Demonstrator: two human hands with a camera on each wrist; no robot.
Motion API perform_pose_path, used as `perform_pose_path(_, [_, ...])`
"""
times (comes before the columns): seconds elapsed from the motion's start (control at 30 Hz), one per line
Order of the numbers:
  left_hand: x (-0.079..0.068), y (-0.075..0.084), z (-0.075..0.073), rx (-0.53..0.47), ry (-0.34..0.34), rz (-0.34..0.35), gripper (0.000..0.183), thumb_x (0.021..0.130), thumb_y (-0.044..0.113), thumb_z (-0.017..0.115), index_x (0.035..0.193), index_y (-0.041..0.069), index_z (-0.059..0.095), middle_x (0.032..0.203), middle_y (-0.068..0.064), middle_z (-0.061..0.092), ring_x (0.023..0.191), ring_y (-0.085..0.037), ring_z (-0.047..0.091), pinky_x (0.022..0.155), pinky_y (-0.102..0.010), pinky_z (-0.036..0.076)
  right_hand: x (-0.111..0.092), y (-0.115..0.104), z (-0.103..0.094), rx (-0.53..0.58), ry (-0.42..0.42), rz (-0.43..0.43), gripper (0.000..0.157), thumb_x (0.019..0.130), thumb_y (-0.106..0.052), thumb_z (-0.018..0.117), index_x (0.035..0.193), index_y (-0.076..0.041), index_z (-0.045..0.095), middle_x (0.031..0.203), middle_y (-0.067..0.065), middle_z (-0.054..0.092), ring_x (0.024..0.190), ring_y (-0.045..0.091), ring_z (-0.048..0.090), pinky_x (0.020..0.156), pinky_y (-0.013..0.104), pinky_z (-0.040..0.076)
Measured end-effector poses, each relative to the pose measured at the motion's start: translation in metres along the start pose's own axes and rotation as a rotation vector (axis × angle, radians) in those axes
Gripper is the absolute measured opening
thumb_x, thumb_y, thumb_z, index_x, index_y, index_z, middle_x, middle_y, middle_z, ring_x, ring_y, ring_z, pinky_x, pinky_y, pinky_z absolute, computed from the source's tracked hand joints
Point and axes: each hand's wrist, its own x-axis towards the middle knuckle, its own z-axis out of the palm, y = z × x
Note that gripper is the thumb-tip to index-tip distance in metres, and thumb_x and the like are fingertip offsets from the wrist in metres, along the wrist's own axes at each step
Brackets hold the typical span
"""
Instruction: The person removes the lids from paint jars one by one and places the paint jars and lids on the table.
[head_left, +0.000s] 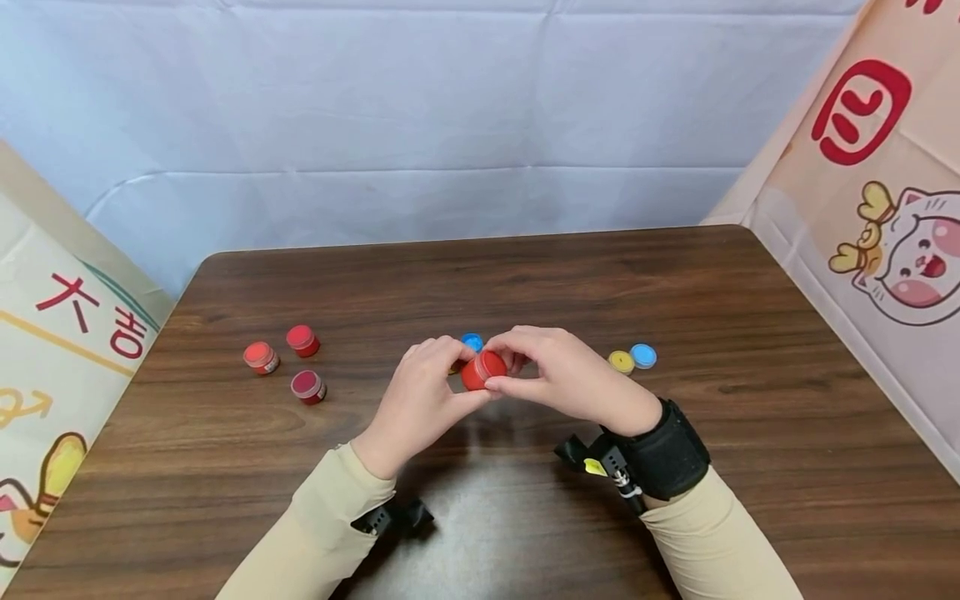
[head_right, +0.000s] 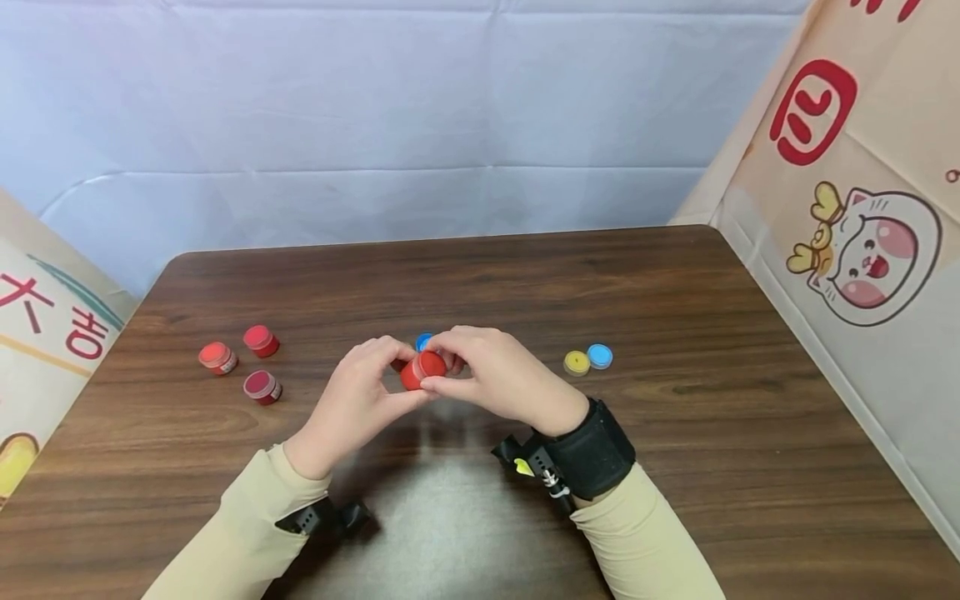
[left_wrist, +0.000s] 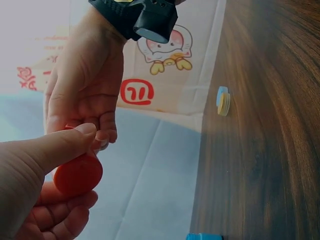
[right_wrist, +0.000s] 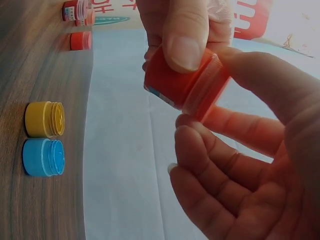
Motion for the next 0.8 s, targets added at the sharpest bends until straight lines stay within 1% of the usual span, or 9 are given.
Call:
perform_pose_path(0.13, [0.0000, 0.0000, 0.0001, -0.010, -0.010, -0.007, 0.036, 0.067, 0.027, 0.085, 0.088, 0.010, 0.061, 0.078, 0.006, 0.058, 0.069, -0.009, 0.048, 0.074, -0.032, 0.042, -0.0010, 0.0012, -0.0009, 0.001, -0.013, -0.012, 0.033, 0.082, -0.027, 0.073, 0.108, -0.009, 0.064, 0.084, -0.006, 0.055, 0.076, 0.009, 0.053, 0.062, 0.022, 0.048])
perform_pose_path(0.23, [-0.0002, 0.0013, 0.0006, -0.009, -0.010, -0.015, 0.037, 0.067, 0.029, 0.085, 0.088, 0.011, 0.059, 0.077, 0.007, 0.056, 0.069, -0.008, 0.048, 0.073, -0.033, 0.042, -0.0016, 0.0024, -0.0021, 0.040, -0.025, 0.000, 0.034, 0.082, -0.027, 0.072, 0.110, -0.009, 0.063, 0.086, -0.007, 0.057, 0.078, 0.009, 0.054, 0.064, 0.023, 0.048])
perform_pose_path(0.4, [-0.0002, 0.0028, 0.0025, 0.007, -0.003, -0.012, 0.038, 0.067, 0.031, 0.085, 0.086, 0.013, 0.057, 0.075, 0.009, 0.053, 0.067, -0.008, 0.045, 0.071, -0.033, 0.040, -0.0018, 0.0042, -0.0037, 0.102, -0.044, 0.064, 0.031, 0.088, -0.029, 0.065, 0.112, -0.010, 0.064, 0.087, -0.009, 0.062, 0.078, 0.004, 0.057, 0.068, 0.025, 0.049])
perform_pose_path(0.53, [-0.0005, 0.0031, 0.0026, 0.009, -0.005, -0.004, 0.036, 0.068, 0.033, 0.084, 0.085, 0.014, 0.058, 0.074, 0.010, 0.055, 0.064, -0.007, 0.043, 0.071, -0.032, 0.040, -0.0010, 0.0046, -0.0026, 0.105, -0.051, 0.100, 0.026, 0.090, -0.031, 0.061, 0.105, -0.010, 0.066, 0.082, -0.008, 0.063, 0.073, 0.004, 0.057, 0.066, 0.026, 0.049])
perform_pose_path(0.67, [-0.0012, 0.0041, 0.0019, -0.012, -0.034, -0.012, 0.032, 0.069, 0.034, 0.083, 0.084, 0.016, 0.062, 0.074, 0.011, 0.057, 0.059, -0.005, 0.041, 0.073, -0.032, 0.041, -0.0009, 0.0047, -0.0015, 0.095, -0.061, 0.119, 0.023, 0.089, -0.030, 0.063, 0.099, -0.010, 0.067, 0.078, -0.009, 0.062, 0.069, 0.005, 0.056, 0.064, 0.026, 0.048])
perform_pose_path(0.8, [-0.0015, 0.0043, 0.0013, -0.036, -0.077, -0.026, 0.030, 0.071, 0.035, 0.082, 0.086, 0.016, 0.065, 0.073, 0.012, 0.058, 0.054, -0.001, 0.040, 0.074, -0.032, 0.041, -0.0010, 0.0053, -0.0024, 0.074, -0.092, 0.104, 0.024, 0.089, -0.029, 0.064, 0.102, -0.010, 0.067, 0.080, -0.010, 0.062, 0.070, 0.005, 0.055, 0.063, 0.025, 0.048])
